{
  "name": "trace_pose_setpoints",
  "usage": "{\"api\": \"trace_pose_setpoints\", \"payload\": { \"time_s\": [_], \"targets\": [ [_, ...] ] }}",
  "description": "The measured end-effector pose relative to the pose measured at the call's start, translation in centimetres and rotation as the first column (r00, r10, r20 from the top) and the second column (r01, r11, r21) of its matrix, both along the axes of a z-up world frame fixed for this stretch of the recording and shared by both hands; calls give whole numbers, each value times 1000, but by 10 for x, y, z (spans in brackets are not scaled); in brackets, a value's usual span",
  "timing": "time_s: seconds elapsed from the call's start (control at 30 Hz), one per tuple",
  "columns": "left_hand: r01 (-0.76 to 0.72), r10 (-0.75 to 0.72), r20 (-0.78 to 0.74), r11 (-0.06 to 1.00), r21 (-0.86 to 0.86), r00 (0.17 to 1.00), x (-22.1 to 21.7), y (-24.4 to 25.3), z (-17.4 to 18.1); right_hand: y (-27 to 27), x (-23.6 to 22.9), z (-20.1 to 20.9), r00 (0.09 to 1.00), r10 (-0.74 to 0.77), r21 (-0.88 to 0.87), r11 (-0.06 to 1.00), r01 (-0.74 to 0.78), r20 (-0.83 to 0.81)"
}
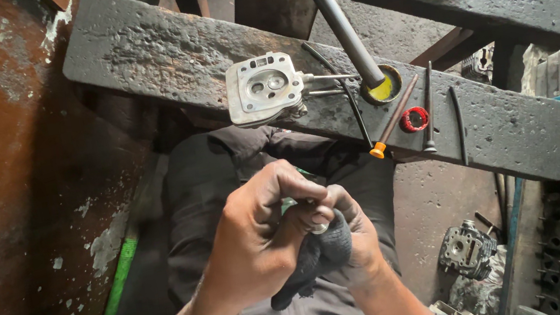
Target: The person cleans a metal engine part on a workbench using a rag and a small brush. They wipe the part, dip the brush into a yellow liquid, and scrub the interior surfaces. The person also wipes their hands and the part repeatedly.
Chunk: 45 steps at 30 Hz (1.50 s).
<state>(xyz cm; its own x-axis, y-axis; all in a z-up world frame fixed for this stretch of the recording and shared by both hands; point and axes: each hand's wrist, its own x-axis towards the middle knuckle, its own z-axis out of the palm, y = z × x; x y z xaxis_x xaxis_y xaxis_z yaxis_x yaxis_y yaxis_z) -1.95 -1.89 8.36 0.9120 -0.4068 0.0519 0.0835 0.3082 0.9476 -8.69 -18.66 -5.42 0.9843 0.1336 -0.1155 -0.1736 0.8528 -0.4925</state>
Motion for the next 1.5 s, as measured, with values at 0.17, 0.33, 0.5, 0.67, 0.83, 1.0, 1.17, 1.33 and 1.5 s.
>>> {"api": "trace_pose_setpoints", "payload": {
  "time_s": [0.17,0.33,0.5,0.67,0.83,1.0,1.17,1.33,1.5],
  "targets": [
    [-48,48,-1,995,-90,999,-3,-5,-6,0,0,-4,1000,31,-1,1000,-31,-1],
    [-146,143,65,989,33,988,2,-6,-6,0,-5,-3,997,62,-291,956,-43,55],
    [-75,80,-141,996,37,987,7,-3,-1,-2,-15,-6,982,158,-32,986,-162,-99],
    [-12,20,-127,998,62,992,9,1,3,3,-17,-4,977,116,40,993,-110,-181],
    [127,-149,-156,982,-140,977,13,10,4,8,1,10,941,88,28,996,-83,-325],
    [133,-136,-21,985,-115,991,3,11,-1,10,1,28,978,109,-37,992,-117,-176],
    [87,-105,-70,970,-227,992,-3,8,-5,11,1,28,977,92,-16,995,-97,-194],
    [15,-60,-147,956,-294,987,-6,5,-9,9,-3,24,984,151,94,985,-142,-94],
    [-51,34,-93,980,-192,995,-1,4,-8,5,-6,3,982,190,125,974,-187,-14]
  ]
}}
